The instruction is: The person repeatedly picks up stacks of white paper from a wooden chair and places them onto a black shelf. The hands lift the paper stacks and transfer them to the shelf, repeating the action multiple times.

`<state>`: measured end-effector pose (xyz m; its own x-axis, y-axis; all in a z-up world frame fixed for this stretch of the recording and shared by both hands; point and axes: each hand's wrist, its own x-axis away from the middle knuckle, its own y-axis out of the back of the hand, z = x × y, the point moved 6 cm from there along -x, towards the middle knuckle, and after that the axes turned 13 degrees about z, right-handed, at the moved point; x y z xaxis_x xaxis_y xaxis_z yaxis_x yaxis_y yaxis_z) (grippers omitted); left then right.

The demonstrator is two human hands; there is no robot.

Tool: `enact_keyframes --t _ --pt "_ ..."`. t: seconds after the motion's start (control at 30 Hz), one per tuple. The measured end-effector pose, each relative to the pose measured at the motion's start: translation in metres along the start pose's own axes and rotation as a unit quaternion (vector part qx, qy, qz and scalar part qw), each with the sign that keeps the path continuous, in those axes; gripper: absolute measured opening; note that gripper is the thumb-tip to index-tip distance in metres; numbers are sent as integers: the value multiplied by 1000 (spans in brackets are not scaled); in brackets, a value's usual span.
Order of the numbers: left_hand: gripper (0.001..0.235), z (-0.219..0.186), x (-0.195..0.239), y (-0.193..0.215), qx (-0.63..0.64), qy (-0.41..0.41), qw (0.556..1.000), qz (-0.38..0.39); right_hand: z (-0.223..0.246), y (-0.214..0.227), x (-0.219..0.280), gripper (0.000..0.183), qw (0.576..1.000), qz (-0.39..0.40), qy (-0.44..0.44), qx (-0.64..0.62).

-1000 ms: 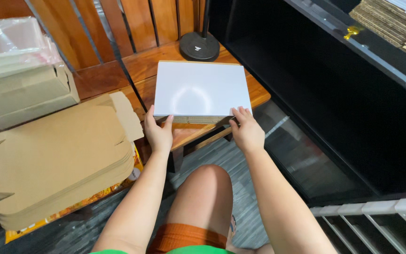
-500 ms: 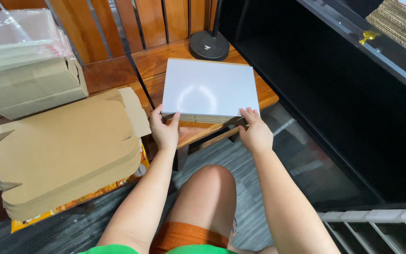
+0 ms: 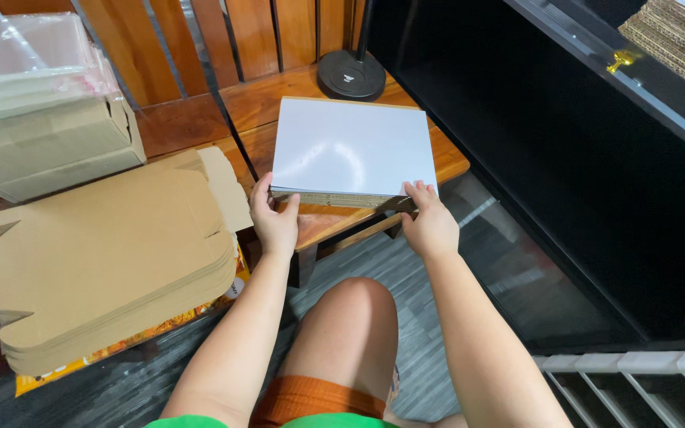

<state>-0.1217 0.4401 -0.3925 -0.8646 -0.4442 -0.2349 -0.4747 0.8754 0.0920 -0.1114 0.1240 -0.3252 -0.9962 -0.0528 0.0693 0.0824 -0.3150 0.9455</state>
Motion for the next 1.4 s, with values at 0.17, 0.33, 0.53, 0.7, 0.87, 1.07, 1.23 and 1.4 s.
enact_keyframes --t 0.17,0.33,0.53,0.7,0.87,1.07,1.23,1.4 --pt "66 -1 1 1 -19 -17 1000 4 3 3 3 64 1000 0 -3 -1" --pt "69 -1 1 1 -30 -26 999 2 3 3 4 65 1000 3 -1 1" --pt "69 -4 3 2 -23 -32 999 2 2 -3 0 64 1000 -2 8 -4" --pt "77 -16 7 1 -2 -29 999 15 -15 -12 -20 26 991 -42 -43 -116" --pt "90 -25 14 -2 34 0 998 44 51 -30 1 20 941 -50 4 -335" --pt "96 -14 8 -3 30 9 998 60 131 -93 5 40 717 185 38 -671" --pt "84 -3 6 -5 75 -17 996 49 161 -94 7 54 618 265 30 -740" --pt "67 14 3 -11 282 -66 955 56 163 -109 -4 54 516 286 18 -808"
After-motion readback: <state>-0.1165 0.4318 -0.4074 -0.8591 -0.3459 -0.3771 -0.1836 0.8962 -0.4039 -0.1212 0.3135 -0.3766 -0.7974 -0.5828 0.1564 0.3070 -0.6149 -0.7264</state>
